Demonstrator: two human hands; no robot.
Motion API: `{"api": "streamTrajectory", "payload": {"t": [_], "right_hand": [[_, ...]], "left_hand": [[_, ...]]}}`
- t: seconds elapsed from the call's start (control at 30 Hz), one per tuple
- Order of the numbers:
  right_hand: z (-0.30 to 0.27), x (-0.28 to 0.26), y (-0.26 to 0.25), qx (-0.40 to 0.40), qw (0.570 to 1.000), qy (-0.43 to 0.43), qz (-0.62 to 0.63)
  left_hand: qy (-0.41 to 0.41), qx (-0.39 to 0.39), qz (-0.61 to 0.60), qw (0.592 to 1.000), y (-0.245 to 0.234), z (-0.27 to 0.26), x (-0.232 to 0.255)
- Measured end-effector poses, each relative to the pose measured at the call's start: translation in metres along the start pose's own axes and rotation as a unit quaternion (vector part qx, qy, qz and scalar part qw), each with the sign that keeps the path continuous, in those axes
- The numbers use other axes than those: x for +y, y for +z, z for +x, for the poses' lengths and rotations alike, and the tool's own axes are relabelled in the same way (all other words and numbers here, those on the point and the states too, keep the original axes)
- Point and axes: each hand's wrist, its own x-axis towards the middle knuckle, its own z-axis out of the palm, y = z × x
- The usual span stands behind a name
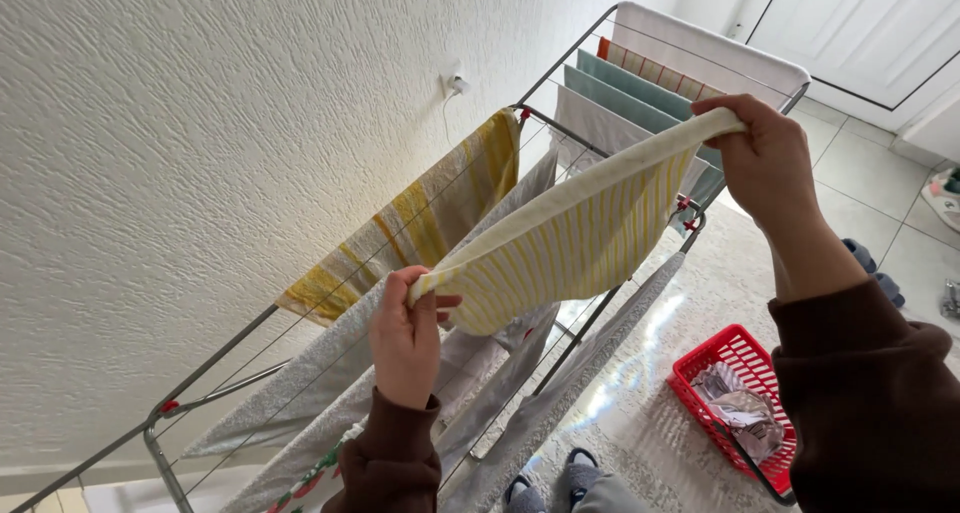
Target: The person takes various small garments and cloths from a red laundry basket and hangs them on a metal drying rack. Items include a yellow-striped cloth, a white cloth with a strawberry pattern, and several small garments. The person repeatedly reaches into the basket, unfolds each item, and places it on the rack bars.
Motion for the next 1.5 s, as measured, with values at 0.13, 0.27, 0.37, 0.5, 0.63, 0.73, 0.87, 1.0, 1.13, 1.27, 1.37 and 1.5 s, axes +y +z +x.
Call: {"api": "streamTrajectory", "payload": {"t": [0.13,0.27,0.37,0.5,0.63,0.73,0.87,1.0,1.13,1.27,1.37,1.5], "right_hand": [[0.017,0.013,-0.01,0.018,0.998,-0.05,0.011],[0.034,0.036,-0.02,0.018,0.996,-0.051,0.064],[0.045,0.057,-0.026,0.009,0.996,-0.062,0.062],[0.056,0.07,-0.034,-0.046,0.991,-0.097,0.086],[0.067,0.081,-0.031,-0.113,0.983,-0.086,0.118],[0.077,0.083,-0.014,-0.178,0.963,-0.115,0.166],[0.092,0.078,0.028,-0.222,0.942,-0.153,0.2],[0.104,0.076,0.096,-0.291,0.915,-0.161,0.229],[0.078,0.007,0.139,-0.318,0.872,-0.256,0.269],[0.037,-0.077,0.158,-0.373,0.856,-0.236,0.271],[0.006,-0.135,0.181,-0.414,0.823,-0.262,0.287],[-0.049,-0.209,0.218,-0.478,0.781,-0.245,0.319]], "left_hand": [[0.017,-0.009,-0.007,1.0,0.025,0.004,0.0],[0.03,-0.041,0.0,0.999,0.054,0.005,0.0],[0.02,-0.029,0.011,0.999,0.075,0.005,0.004],[-0.028,0.048,0.017,0.998,0.098,0.0,0.004],[-0.067,0.14,-0.018,0.988,0.107,-0.017,-0.005],[-0.102,0.196,0.0,0.975,0.107,-0.039,0.001],[-0.099,0.265,-0.016,0.959,0.098,-0.066,0.019],[-0.098,0.337,0.003,0.936,0.074,-0.104,0.042],[-0.096,0.418,0.074,0.9,0.043,-0.144,0.071],[-0.093,0.469,0.13,0.869,0.012,-0.189,0.092],[-0.103,0.501,0.154,0.845,-0.017,-0.225,0.101],[-0.11,0.526,0.195,0.82,-0.065,-0.273,0.119]]}}
